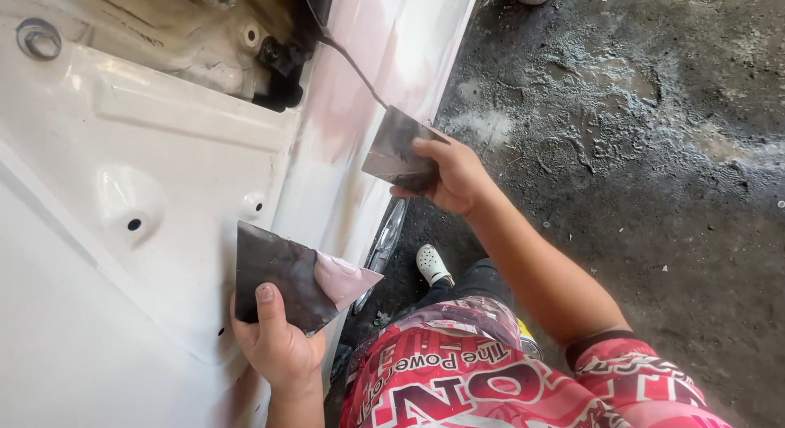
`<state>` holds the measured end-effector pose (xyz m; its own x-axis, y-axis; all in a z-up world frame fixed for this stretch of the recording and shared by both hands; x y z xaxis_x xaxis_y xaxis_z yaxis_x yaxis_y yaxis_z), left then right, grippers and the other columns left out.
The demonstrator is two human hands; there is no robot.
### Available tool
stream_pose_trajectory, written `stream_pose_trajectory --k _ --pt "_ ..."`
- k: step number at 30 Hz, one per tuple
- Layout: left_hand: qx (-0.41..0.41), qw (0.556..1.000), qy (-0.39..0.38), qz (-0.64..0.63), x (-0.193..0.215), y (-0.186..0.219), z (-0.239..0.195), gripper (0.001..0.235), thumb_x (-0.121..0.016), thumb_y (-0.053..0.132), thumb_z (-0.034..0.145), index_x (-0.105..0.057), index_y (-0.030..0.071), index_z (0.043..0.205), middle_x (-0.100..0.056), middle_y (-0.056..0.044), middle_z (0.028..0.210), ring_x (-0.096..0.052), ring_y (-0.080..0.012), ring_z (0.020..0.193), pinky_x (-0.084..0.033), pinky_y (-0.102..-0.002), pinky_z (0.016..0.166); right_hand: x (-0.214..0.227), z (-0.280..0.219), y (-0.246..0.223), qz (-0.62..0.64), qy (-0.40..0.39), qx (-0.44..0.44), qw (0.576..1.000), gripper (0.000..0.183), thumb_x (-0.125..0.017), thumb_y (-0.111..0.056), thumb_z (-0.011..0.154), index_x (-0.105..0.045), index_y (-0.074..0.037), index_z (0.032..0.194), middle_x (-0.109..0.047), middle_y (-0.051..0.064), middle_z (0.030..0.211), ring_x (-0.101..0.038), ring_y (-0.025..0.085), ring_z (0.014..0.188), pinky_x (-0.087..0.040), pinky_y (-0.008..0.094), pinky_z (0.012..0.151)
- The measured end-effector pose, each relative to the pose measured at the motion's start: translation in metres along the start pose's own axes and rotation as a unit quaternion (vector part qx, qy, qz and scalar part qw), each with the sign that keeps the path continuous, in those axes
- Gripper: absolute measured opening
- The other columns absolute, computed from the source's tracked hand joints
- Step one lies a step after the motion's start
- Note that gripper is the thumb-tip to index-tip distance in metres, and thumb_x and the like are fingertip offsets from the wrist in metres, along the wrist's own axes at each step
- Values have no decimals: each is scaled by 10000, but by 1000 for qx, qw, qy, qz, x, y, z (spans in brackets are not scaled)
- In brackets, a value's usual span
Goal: The person mixes a pink substance on a metal mixing board using a smaller scraper. They then apply the mixture to the side of a white car door using the scraper, smoothing it over the surface.
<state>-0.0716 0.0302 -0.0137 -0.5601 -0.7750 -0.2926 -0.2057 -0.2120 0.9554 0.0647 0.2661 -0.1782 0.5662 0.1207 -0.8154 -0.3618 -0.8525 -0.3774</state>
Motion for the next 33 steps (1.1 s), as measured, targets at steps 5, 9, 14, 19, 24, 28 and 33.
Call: stream_pose_trajectory --k 5,9,14,19,24,28,33 --pt "16 1000 8 4 -7 -6 -1 372 -674 189 1022 -595 -66 1281 -677 -148 1201 -675 -261 1083 -557 -424 1002 4 19 2 10 6 -45 999 435 -518 -190 969 -510 -10 1365 -636 194 1234 -690 364 1064 -634 598 792" --pt "31 999 9 -3 -12 -11 -1 356 -658 173 1024 -591 -62 1284 -677 -150 1200 -672 -262 1087 -551 -426 1007 -3 24 -1 -1 42 -72 997 432 -515 -193 955 -501 42 1317 -635 223 1215 -699 386 1058 -648 597 788" --pt "32 999 8 -5 -13 -16 0 338 -649 155 1038 -584 -64 1287 -673 -152 1201 -667 -261 1088 -548 -425 1008 -6 32 -4 -27 60 -66 996 464 -525 -173 943 -466 86 1323 -614 244 1215 -708 401 1025 -653 595 764" --pt "33 999 11 -5 -15 -14 2 333 -643 149 1028 -587 -55 1285 -674 -144 1195 -670 -258 1080 -554 -421 996 -25 29 -12 -43 31 -45 998 469 -533 -109 916 -458 81 1339 -613 234 1204 -720 383 1001 -659 570 755" --pt "35 999 17 -5 -10 -19 3 325 -642 148 1033 -586 -55 1279 -673 -146 1189 -669 -257 1072 -553 -418 991 -40 23 -18 -49 -3 -22 999 478 -527 -36 890 -468 92 1347 -628 244 1185 -723 367 985 -669 531 757" --pt "38 999 12 -9 -7 -21 5 324 -644 149 1042 -587 -62 1282 -671 -153 1189 -667 -260 1070 -550 -416 988 -36 4 -26 -24 -28 -13 999 507 -521 -16 888 -464 84 1382 -621 267 1193 -715 386 983 -659 529 769" --pt "39 999 0 -5 -17 -17 7 348 -640 158 1030 -580 -63 1292 -668 -152 1205 -667 -261 1086 -548 -417 1002 -6 6 -21 2 12 6 1000 528 -521 -6 857 -458 83 1374 -614 264 1175 -711 416 966 -648 574 742"
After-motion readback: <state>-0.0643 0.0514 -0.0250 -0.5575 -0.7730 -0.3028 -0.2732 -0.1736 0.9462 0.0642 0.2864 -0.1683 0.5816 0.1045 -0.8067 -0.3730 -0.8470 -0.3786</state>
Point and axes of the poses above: each hand's wrist, its own z-axis towards the middle knuckle, its own x-axis out of the back of the hand, y = z × x, the point moved 8 cm from there along z, towards the middle knuckle
